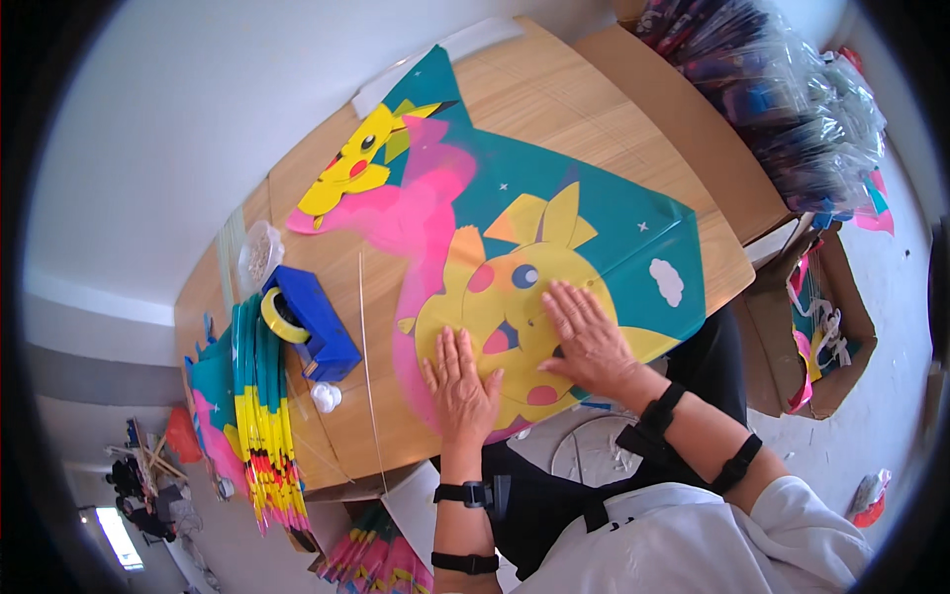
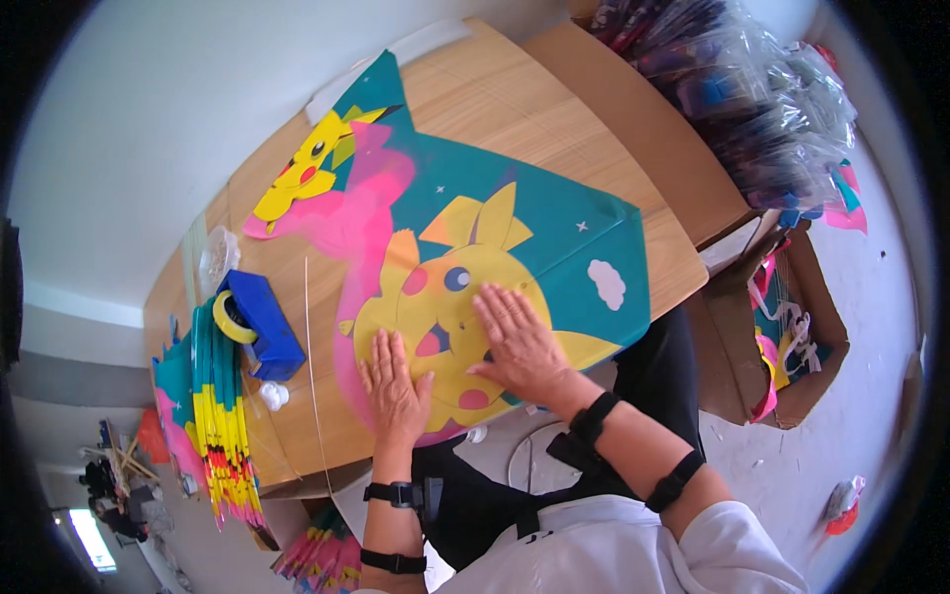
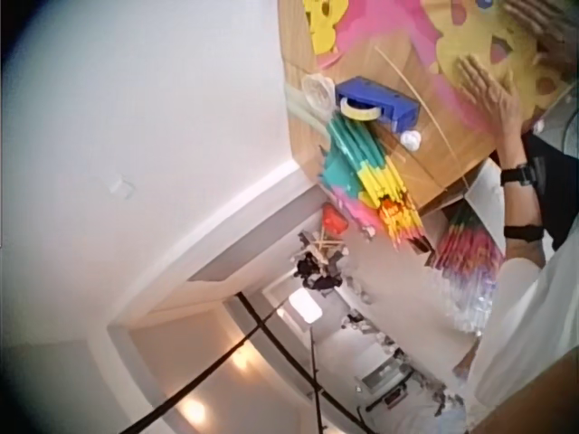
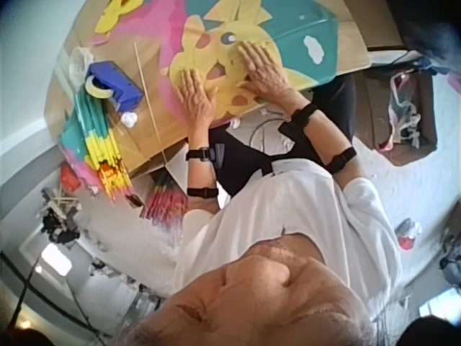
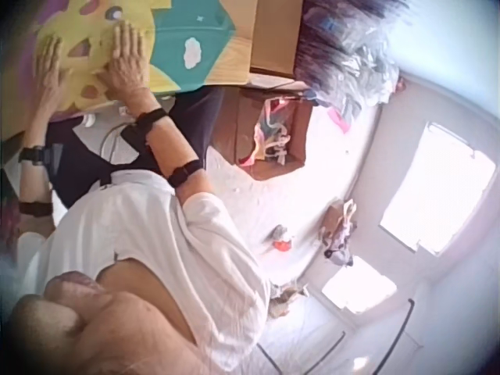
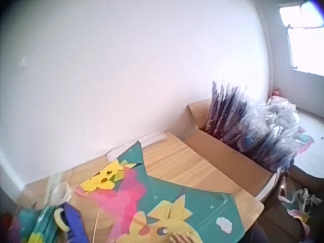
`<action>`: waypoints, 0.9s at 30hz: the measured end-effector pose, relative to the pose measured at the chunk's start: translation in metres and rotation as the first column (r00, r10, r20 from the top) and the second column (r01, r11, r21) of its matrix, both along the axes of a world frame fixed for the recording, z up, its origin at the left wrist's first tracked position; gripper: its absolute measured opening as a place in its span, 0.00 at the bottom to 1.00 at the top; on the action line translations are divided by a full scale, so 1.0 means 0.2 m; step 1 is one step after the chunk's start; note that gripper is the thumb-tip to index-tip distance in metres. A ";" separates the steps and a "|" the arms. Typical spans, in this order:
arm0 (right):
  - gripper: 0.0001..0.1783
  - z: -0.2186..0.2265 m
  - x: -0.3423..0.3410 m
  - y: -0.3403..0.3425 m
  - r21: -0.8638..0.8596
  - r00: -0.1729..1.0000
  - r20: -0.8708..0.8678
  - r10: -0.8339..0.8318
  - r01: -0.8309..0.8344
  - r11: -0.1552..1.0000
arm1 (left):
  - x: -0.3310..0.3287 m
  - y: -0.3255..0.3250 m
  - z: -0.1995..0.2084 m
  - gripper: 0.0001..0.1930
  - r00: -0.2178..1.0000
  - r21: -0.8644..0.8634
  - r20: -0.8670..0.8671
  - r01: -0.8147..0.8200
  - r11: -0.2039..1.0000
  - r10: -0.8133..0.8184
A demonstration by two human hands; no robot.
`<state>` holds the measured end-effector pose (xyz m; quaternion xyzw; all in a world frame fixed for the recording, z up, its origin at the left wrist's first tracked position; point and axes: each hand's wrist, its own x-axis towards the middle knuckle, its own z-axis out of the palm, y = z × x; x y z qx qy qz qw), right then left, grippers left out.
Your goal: The recorder is assembling cartoon-themed kites by attaching strings and securing the plastic film.
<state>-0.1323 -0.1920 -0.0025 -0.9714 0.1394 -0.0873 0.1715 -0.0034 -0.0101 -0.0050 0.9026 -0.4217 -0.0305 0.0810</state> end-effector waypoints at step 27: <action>0.10 -0.10 0.16 -1.25 0.086 0.754 0.275 -0.597 0.599 0.796 | -0.01 -0.01 0.02 0.37 0.998 0.097 0.037 0.054 0.994 -0.058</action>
